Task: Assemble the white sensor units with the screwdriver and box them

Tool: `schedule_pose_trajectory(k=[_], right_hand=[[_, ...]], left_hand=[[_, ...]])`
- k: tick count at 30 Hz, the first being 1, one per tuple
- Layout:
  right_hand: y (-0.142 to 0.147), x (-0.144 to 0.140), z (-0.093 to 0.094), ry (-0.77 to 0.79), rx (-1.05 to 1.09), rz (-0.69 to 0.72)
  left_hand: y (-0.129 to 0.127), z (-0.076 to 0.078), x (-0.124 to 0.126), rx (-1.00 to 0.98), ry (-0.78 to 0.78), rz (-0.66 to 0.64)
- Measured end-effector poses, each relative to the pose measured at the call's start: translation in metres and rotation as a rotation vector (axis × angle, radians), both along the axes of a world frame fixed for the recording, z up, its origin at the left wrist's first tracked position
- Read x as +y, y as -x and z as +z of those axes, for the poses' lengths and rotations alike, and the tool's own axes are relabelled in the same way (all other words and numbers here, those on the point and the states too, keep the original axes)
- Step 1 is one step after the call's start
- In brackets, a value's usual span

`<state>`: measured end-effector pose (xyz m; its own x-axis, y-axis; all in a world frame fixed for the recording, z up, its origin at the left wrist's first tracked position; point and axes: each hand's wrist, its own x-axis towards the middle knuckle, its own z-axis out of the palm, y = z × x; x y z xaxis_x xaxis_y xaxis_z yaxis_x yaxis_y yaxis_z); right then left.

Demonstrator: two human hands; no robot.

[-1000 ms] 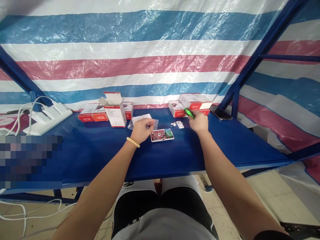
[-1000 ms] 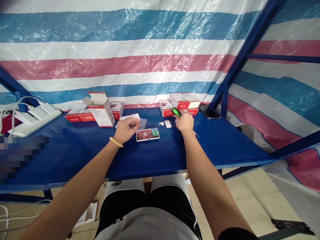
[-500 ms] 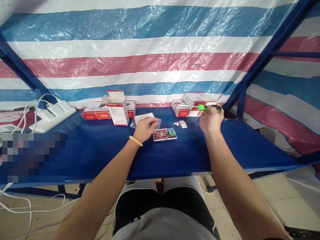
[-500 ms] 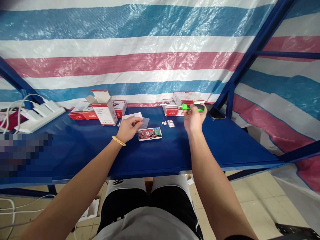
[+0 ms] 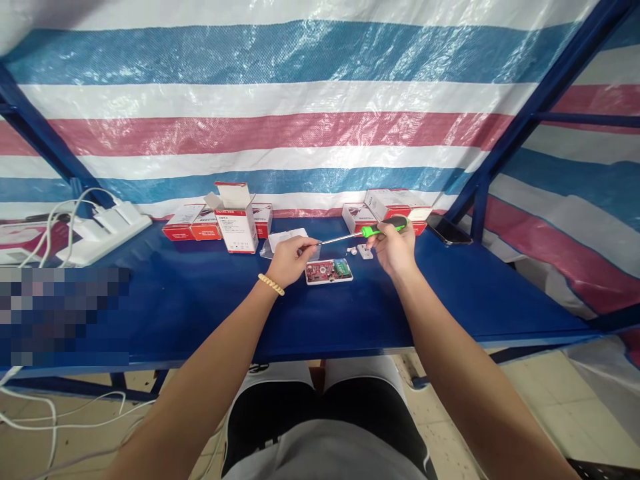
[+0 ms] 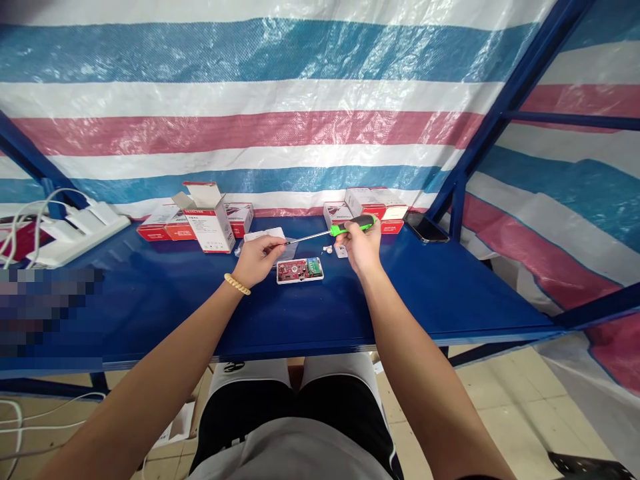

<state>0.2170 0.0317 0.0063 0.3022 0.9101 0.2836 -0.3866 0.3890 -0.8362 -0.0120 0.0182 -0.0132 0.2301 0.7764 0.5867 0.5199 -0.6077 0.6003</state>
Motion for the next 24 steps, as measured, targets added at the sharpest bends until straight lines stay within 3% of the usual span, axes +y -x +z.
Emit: schedule_pose_trajectory(k=[12, 18, 24], right_hand=[[0.0019, -0.0011, -0.0055, -0.031, -0.032, 0.089], [0.0008, 0.0, -0.0082, -0.062, -0.024, 0.138], [0.0015, -0.0001, -0.0071, -0.018, -0.016, 0.132]], left_hand=[[0.0033, -0.0017, 0.0034, 0.01, 0.064, 0.05], [0.0039, -0.0023, 0.0049, -0.126, 0.238, 0.005], [0.0016, 0.0021, 0.0015, -0.143, 0.267, -0.079]])
